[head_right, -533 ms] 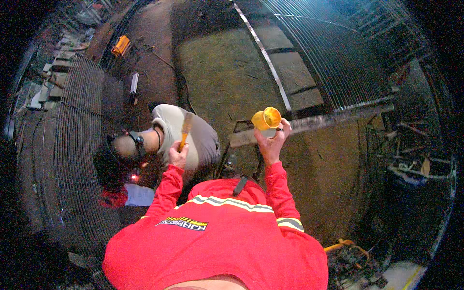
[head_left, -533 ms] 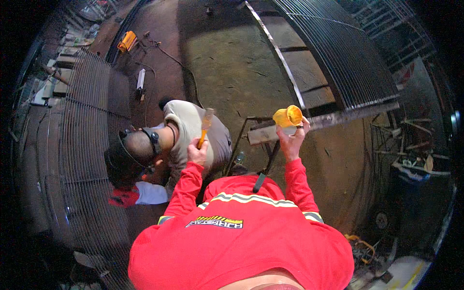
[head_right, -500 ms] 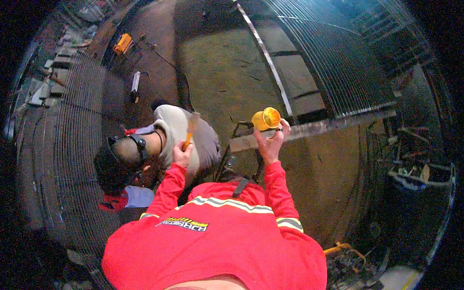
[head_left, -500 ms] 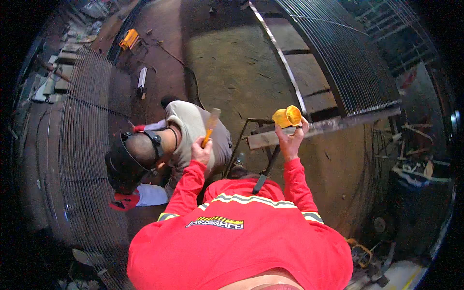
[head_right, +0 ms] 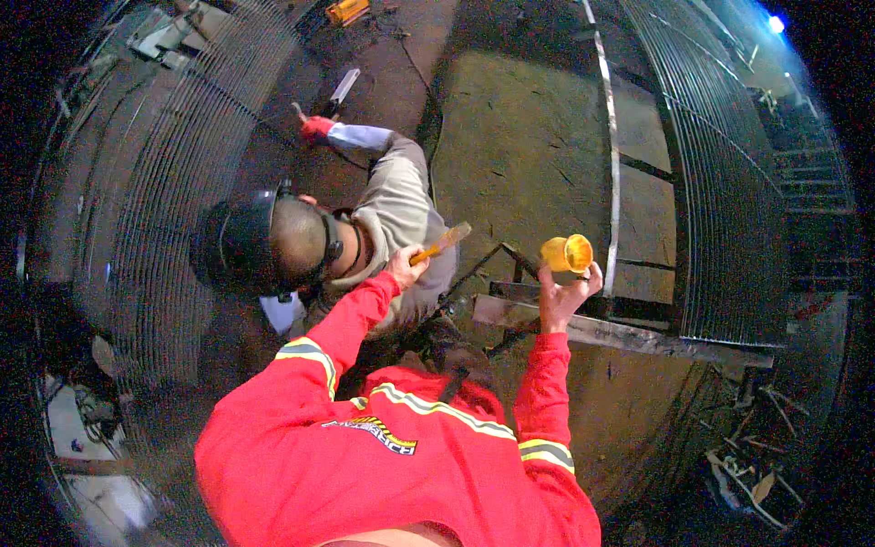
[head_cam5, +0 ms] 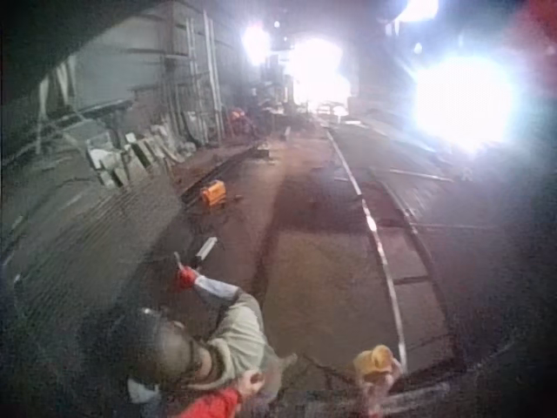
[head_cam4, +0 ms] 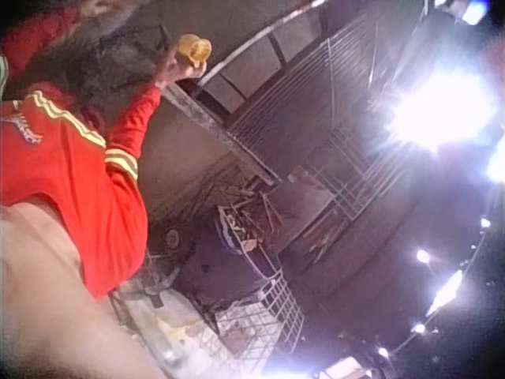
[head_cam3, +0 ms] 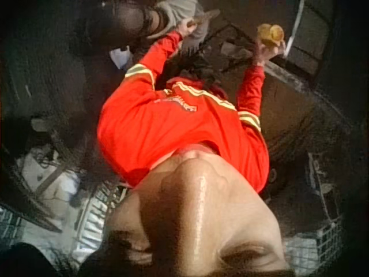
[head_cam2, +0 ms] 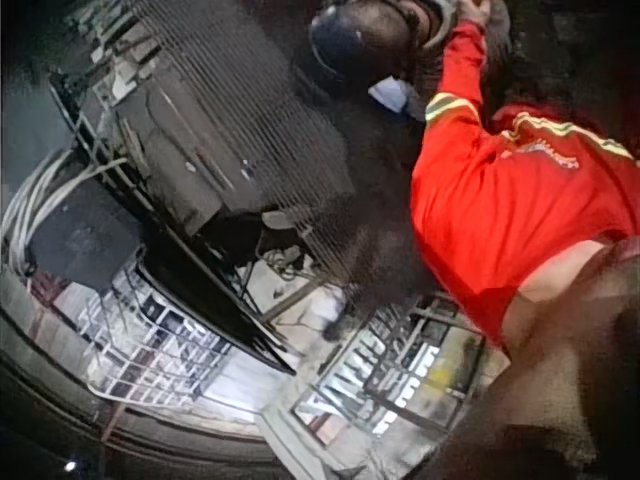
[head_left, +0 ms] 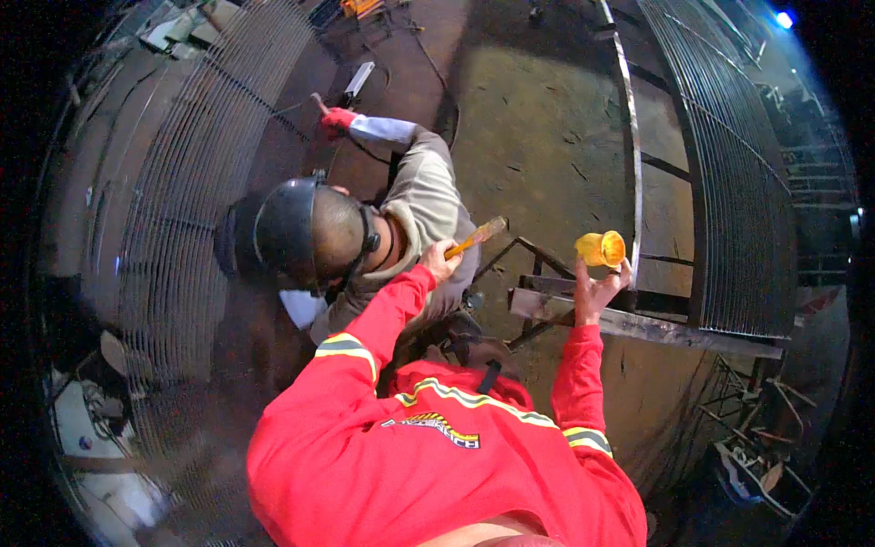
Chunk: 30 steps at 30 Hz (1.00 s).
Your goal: The person applies a dark coating to long, flat metal bars using a brush. They repeatedly dip the brush into a small yellow container and paint the surface of the bars, which are laid out on the floor. The person works methodically along the length of the bars, ensuring coverage.
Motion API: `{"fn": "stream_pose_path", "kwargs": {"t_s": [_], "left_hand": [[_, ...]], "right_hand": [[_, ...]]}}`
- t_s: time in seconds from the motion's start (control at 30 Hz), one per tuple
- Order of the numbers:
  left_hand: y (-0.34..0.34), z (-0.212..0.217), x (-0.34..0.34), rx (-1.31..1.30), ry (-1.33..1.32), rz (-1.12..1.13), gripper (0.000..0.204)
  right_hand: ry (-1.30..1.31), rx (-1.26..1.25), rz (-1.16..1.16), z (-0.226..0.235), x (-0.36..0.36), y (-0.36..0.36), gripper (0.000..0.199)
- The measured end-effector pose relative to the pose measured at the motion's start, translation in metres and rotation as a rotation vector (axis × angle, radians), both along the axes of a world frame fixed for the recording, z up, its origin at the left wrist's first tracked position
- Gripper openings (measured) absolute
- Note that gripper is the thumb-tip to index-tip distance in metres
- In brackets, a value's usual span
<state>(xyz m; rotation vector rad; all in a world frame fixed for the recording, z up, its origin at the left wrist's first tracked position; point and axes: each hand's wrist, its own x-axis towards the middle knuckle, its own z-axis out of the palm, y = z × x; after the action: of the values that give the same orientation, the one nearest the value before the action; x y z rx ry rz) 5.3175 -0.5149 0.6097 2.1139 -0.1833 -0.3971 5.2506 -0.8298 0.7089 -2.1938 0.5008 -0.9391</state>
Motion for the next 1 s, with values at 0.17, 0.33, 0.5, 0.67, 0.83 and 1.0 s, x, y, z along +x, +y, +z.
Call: {"fn": "stream_pose_path", "kwargs": {"t_s": [0.17, 0.33, 0.5, 0.67, 0.83, 1.0], "left_hand": [[0.004, -0.017, -0.002, 0.065, -0.065, 0.045, 0.018], [0.005, -0.047, 0.004, 0.081, -0.177, 0.150, 0.016], [0.035, -0.075, 0.030, 0.115, -0.176, 0.179, 0.020], [0.038, -0.098, 0.056, 0.095, -0.191, 0.240, 0.016], [0.051, -0.116, 0.086, 0.270, -0.278, 0.341, 0.020], [0.055, -0.138, 0.129, 0.189, -0.307, 0.551, 0.020]], "right_hand": [[0.018, -0.129, 0.009, -0.017, -0.012, -0.015, 0.054], [-0.054, -0.030, 0.022, -0.044, -0.019, -0.036, 0.052], [-0.010, -0.104, 0.022, -0.059, -0.024, -0.042, 0.050], [0.012, -0.065, -0.040, -0.066, -0.022, -0.055, 0.051], [0.038, -0.148, -0.042, -0.080, -0.025, -0.065, 0.047], [0.008, -0.070, -0.093, -0.085, -0.029, -0.067, 0.048]]}}
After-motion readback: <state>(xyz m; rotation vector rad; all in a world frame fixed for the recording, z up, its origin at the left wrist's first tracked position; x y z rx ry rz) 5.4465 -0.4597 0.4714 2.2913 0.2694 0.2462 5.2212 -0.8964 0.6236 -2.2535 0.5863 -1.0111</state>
